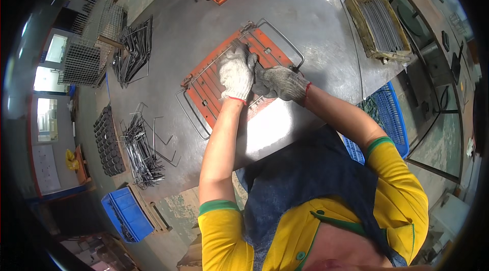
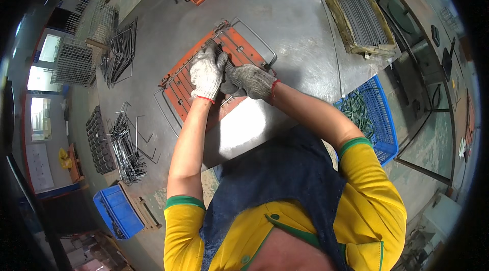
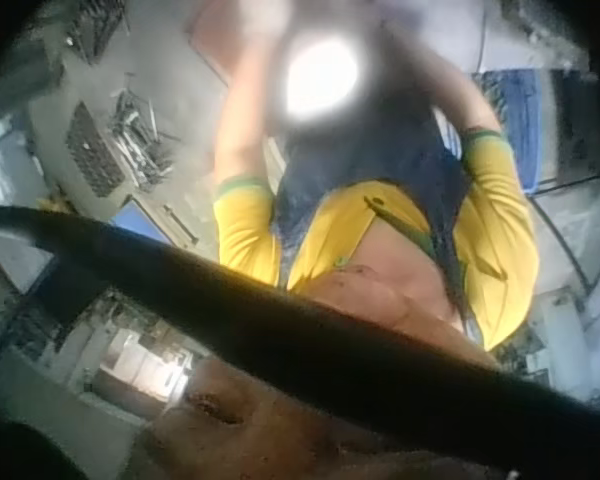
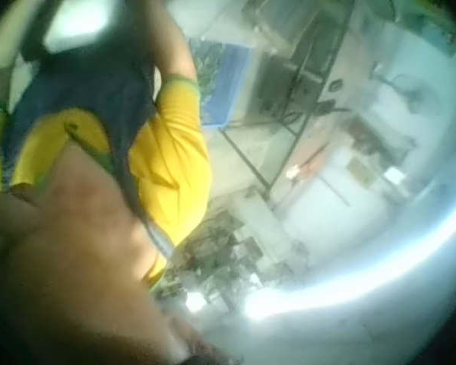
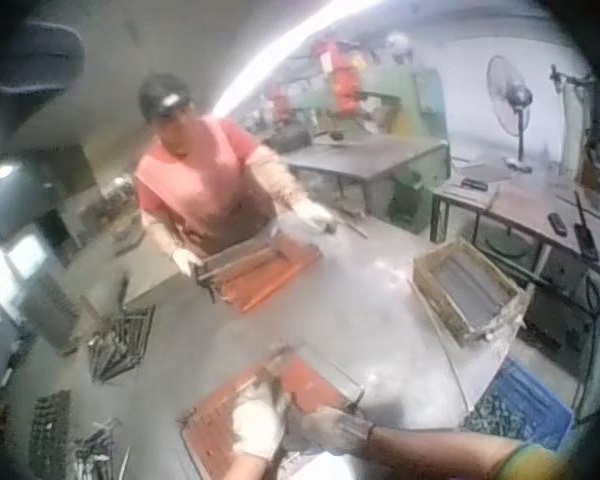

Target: The person inserts metal rods into a red rectangular jig on a metal table. They repeatedly pick up rods from a nearby pile, place them into the jig slots, and adjust them by hand. Another person is visible in the background performing similar assembly work.

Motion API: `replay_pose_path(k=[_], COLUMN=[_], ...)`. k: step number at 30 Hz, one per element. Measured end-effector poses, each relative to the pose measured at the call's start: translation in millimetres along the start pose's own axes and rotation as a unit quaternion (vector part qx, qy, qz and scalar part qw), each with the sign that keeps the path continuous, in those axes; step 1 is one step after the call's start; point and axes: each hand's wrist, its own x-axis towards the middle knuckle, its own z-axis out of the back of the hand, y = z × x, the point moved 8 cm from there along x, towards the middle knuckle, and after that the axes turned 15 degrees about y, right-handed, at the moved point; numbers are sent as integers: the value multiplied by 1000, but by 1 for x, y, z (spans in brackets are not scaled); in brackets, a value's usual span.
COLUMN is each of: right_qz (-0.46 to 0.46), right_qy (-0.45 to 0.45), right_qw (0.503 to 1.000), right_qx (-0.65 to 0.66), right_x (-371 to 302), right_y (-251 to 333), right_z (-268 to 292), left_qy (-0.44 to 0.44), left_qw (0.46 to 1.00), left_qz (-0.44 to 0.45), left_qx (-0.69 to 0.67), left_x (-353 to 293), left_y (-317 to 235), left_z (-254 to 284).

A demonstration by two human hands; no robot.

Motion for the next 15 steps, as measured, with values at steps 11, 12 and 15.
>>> replay_pose_path(k=[11,12,15], right_qz=[-174,-180,-153], right_qy=[-49,-115,-409], right_qw=[983,976,895], right_qx=[-37,-36,-89], right_x=[-46,-50,-79], right_y=[-8,-17,-48], right_z=[71,88,125], left_qy=[-49,-48,-60], left_qw=[992,993,985], left_qz=[-108,-83,-130], left_qx=[53,71,92], left_x=[-5,-5,-2], left_y=[-16,-18,-40], left_z=[-30,-27,-12])
